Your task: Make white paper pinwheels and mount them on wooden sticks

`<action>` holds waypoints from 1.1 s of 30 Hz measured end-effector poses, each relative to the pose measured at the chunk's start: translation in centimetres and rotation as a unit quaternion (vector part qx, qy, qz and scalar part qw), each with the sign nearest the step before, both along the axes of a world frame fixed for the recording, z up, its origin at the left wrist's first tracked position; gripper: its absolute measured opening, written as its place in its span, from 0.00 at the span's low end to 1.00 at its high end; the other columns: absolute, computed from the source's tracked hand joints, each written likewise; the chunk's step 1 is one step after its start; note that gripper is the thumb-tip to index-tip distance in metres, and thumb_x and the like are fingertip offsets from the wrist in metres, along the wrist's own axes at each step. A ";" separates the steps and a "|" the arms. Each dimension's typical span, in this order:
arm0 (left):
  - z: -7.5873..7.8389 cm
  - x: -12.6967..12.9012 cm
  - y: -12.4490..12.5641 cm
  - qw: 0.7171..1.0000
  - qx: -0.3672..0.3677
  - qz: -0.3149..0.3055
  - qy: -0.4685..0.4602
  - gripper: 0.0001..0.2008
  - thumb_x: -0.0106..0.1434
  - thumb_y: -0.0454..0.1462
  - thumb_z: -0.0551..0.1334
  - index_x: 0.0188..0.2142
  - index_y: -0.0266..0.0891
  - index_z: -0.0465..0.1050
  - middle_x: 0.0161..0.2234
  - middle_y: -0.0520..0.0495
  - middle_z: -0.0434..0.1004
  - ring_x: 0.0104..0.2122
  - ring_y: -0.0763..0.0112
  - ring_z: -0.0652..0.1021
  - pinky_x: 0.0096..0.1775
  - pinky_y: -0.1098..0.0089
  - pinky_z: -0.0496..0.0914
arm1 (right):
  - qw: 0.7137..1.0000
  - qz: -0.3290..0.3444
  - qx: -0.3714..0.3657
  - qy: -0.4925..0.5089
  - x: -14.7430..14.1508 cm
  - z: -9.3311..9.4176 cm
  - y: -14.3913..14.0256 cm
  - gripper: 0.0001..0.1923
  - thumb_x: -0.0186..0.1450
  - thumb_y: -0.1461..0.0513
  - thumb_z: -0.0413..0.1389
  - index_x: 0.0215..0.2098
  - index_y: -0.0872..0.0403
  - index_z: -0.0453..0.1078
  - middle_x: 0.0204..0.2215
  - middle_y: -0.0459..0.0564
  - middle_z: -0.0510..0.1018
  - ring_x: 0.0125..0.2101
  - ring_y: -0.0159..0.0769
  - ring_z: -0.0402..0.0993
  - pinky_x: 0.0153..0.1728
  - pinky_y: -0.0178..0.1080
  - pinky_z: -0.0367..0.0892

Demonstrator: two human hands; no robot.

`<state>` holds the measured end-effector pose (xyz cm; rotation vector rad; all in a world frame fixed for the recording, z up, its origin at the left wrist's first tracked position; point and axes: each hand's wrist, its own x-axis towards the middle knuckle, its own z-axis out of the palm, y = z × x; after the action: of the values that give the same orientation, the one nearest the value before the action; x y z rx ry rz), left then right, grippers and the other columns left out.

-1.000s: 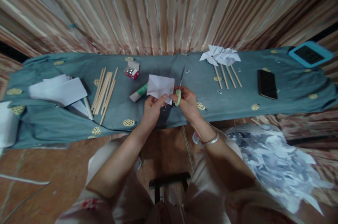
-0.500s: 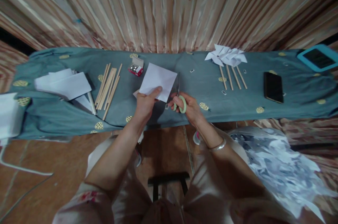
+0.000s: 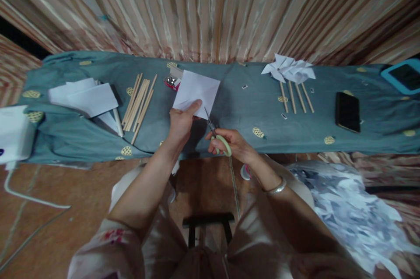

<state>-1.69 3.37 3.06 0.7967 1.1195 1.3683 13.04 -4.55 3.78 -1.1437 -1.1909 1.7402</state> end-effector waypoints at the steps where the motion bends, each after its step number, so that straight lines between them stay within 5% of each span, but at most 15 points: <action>1: 0.0 0.0 0.0 1.000 -0.001 0.000 0.003 0.19 0.44 0.43 0.74 0.33 0.35 0.77 0.34 0.46 0.82 0.30 0.67 0.79 0.26 0.73 0.70 | 1.000 -0.003 0.001 0.002 0.0 0.0 0.0 0.18 0.52 0.49 0.69 0.30 0.53 0.75 0.20 0.42 0.77 0.22 0.27 0.72 0.23 0.29 0.66; 33: 0.2 0.0 -0.3 0.999 -0.009 -0.033 -0.021 0.11 0.42 0.40 0.70 0.25 0.38 0.72 0.26 0.52 0.75 0.24 0.71 0.73 0.25 0.72 0.69 | 1.000 -0.016 -0.018 0.000 0.0 -0.3 0.2 0.22 0.48 0.47 0.70 0.29 0.54 0.73 0.18 0.41 0.75 0.20 0.25 0.70 0.22 0.29 0.65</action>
<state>-1.69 3.06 3.27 0.7825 1.0634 1.3121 13.03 -4.35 3.48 -1.1780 -1.1408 1.7442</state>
